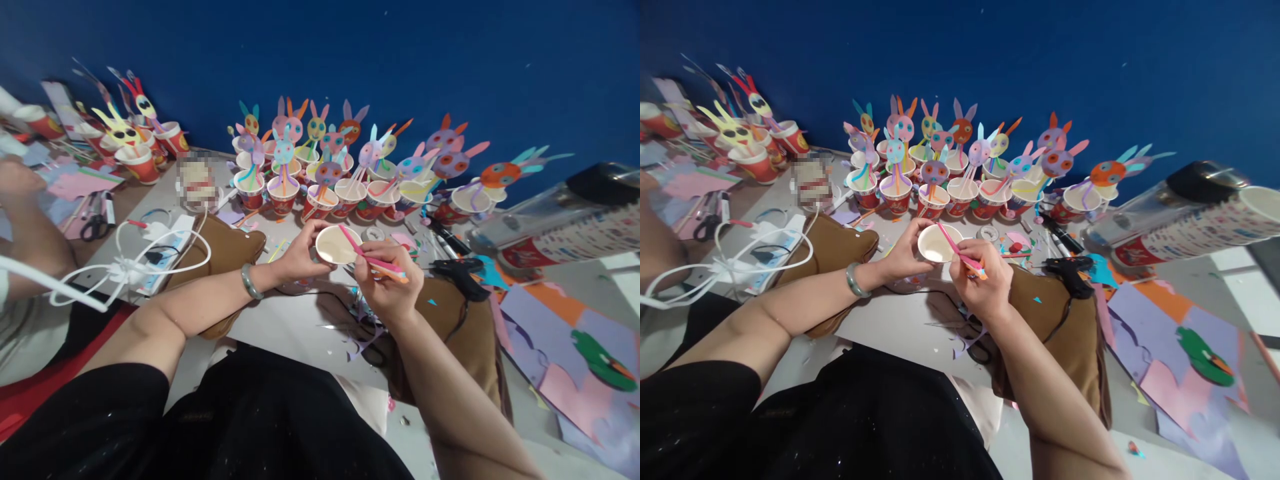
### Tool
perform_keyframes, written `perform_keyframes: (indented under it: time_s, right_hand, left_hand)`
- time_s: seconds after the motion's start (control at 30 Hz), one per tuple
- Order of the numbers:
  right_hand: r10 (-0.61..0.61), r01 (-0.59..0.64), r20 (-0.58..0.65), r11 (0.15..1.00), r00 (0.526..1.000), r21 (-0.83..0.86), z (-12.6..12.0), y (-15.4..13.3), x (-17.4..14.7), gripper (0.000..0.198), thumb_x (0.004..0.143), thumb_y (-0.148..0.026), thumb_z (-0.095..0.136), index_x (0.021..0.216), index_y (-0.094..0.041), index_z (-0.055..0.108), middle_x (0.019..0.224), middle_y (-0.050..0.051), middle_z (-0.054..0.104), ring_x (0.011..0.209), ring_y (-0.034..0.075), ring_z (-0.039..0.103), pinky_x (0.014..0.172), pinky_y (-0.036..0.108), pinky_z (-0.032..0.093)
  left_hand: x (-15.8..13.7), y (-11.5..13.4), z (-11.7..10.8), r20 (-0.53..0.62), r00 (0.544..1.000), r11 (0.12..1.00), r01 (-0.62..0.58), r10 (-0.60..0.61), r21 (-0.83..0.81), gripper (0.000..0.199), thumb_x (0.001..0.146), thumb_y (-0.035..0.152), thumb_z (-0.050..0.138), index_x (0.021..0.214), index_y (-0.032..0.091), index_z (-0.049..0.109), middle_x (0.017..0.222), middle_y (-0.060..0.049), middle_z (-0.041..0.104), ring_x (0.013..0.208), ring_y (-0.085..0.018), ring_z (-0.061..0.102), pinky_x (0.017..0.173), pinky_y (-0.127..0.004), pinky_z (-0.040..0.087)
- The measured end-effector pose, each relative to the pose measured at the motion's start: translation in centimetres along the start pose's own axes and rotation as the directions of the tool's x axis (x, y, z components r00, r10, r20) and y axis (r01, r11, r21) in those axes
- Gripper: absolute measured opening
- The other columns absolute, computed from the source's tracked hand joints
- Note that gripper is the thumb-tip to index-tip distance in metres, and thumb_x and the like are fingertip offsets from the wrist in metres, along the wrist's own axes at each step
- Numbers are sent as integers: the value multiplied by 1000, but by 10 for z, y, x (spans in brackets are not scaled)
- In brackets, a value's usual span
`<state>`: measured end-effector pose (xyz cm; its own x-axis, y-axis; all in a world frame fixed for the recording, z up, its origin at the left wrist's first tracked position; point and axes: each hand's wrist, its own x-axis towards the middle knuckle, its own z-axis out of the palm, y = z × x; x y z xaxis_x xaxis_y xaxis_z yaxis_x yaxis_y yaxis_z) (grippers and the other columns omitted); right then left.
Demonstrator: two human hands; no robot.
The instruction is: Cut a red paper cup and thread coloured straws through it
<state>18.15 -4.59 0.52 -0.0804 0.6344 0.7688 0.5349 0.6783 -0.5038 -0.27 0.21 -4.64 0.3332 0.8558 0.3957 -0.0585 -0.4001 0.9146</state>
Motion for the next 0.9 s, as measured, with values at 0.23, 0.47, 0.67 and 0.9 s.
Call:
perform_keyframes:
  time_s: [0.23,0.47,0.67,0.9]
  right_hand:
    - [19,-19,7,1000,1000,-15,2,-1,0,15,82,-18,68,80,-26,55,79,3,73,71,21,72,64,35,57]
    - [111,-111,87,994,990,-11,5,4,-2,12,85,-23,64,79,-25,53,78,3,71,71,20,69,66,35,56]
    - [108,-106,123,994,987,-19,4,5,-2,17,83,-22,65,76,-25,50,78,3,70,68,19,67,63,32,51]
    - [131,-125,199,991,971,-45,1,0,0,14,81,-19,61,74,-25,50,71,0,68,61,17,64,59,30,48]
  left_hand:
    - [-2,-3,3,-8,1000,993,-3,4,117,87,61,49,91,131,19,48,131,-15,59,122,-29,60,105,-44,47]
    - [-1,-4,2,-49,998,970,-33,46,241,73,59,49,93,117,19,60,117,-12,66,113,-28,62,100,-43,49]
    - [-4,1,4,-21,1000,986,-5,9,165,75,64,46,90,124,17,56,122,-13,67,113,-27,64,99,-41,50]
    - [-6,8,6,3,999,987,35,-36,155,74,63,42,90,124,18,55,123,-13,67,113,-26,65,99,-40,50]
